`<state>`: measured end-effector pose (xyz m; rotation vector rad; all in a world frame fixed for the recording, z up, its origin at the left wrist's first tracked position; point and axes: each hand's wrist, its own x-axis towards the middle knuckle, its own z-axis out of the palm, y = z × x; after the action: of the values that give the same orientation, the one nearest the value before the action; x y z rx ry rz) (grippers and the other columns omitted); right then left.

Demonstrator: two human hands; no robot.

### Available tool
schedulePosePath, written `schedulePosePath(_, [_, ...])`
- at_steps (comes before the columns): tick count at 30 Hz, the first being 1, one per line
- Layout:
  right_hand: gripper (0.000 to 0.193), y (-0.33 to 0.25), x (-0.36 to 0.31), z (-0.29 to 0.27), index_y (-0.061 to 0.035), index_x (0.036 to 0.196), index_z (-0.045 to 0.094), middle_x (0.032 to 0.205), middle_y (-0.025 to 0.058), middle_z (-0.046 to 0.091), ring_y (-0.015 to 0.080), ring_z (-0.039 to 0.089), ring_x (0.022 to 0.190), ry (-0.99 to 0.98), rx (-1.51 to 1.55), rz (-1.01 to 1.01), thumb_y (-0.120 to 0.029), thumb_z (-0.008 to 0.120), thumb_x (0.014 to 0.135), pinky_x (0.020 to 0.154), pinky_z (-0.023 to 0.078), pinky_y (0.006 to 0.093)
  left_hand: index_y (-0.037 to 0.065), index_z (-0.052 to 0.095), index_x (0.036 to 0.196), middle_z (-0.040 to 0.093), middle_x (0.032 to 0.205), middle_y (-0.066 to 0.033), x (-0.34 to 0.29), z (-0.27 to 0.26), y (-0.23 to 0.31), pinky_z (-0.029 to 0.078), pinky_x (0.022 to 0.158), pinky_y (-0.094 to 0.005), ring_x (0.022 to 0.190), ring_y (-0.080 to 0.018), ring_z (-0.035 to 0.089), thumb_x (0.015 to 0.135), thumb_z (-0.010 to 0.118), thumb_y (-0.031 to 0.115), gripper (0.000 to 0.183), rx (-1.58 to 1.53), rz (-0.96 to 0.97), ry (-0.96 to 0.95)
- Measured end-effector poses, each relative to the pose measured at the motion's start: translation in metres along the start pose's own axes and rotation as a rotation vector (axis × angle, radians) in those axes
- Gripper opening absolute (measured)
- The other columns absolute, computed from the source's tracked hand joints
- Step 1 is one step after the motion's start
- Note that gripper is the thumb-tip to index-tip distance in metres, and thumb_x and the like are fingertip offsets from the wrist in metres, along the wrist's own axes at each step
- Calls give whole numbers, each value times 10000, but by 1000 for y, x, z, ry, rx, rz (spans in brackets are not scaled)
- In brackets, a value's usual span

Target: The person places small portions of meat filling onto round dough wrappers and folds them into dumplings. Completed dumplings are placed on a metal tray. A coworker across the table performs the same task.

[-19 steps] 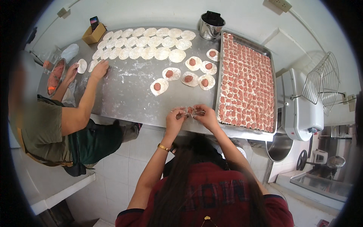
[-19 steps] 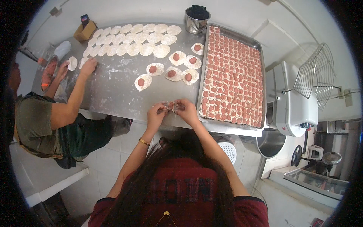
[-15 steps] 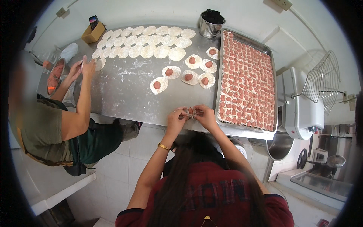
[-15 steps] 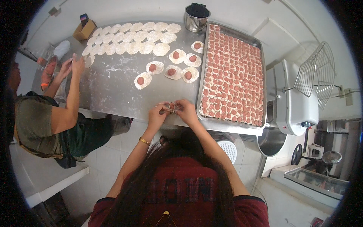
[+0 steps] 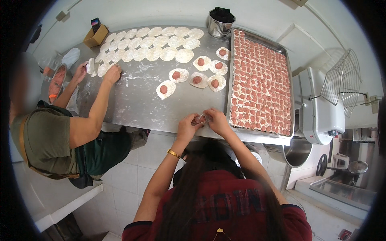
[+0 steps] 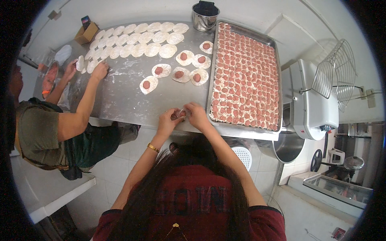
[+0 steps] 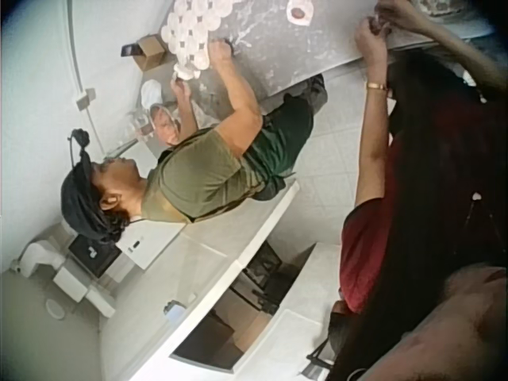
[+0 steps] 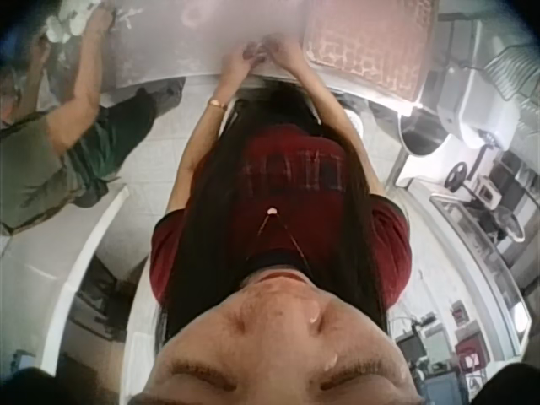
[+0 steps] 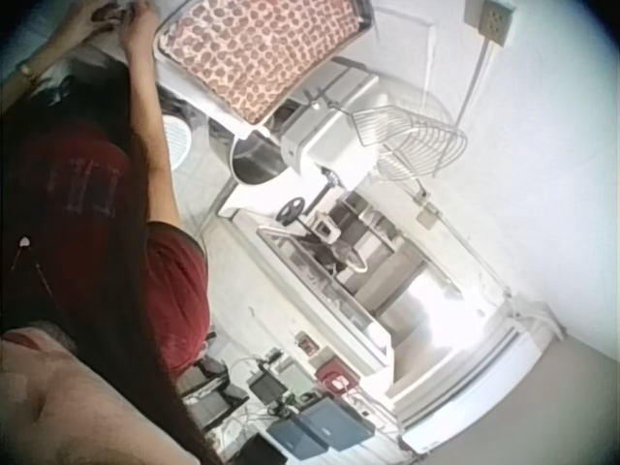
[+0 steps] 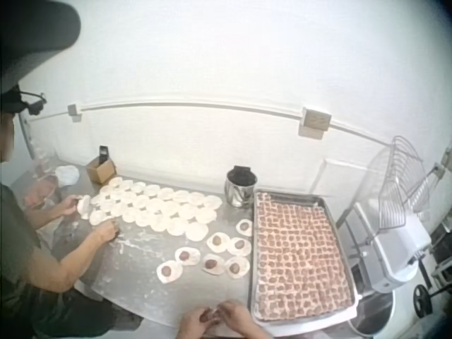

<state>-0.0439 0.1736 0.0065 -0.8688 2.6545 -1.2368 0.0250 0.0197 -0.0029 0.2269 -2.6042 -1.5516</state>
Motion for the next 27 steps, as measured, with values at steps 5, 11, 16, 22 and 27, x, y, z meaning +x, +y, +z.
schedulePosePath(5, [258, -1, -6, 1, 28, 910, 654, 822, 153, 622, 290, 632, 740, -36, 53, 152, 15, 665, 653, 669, 500, 354, -19, 627, 991, 679, 857, -132, 3, -1, -8, 535, 696, -296, 782, -205, 681, 712, 746, 27, 308, -72, 24, -74])
schedulePosePath(11, [204, -6, 5, 3, -9, 853, 642, 802, 165, 609, 358, 607, 768, -76, 70, 156, -16, 669, 651, 686, 489, 414, -24, 622, 982, 677, 833, -129, 8, 1, -4, 535, 685, -298, 768, -215, 682, 701, 755, 35, 317, -47, 8, -43])
schedulePosePath(16, [195, -9, 0, 1, -15, 855, 649, 847, 167, 609, 367, 603, 789, 0, -24, 27, 11, 641, 662, 695, 486, 418, -24, 615, 994, 680, 843, -138, 5, -3, 5, 536, 675, -299, 746, -213, 682, 687, 773, 55, 353, -16, -21, -52])
schedulePosePath(22, [189, -14, -11, 7, -21, 860, 663, 867, 163, 609, 375, 601, 821, -28, -81, 191, 33, 589, 695, 711, 485, 416, -13, 637, 955, 688, 810, -136, 5, 0, -3, 530, 660, -313, 719, -218, 680, 708, 767, 92, 298, -83, 19, -64])
schedulePosePath(27, [189, -9, -2, 8, -24, 856, 658, 901, 187, 590, 394, 581, 893, -4, 53, 157, 51, 562, 711, 747, 476, 440, -12, 627, 893, 688, 790, -137, 10, -1, 13, 531, 658, -314, 707, -232, 682, 728, 749, 87, 228, 60, -25, -84])
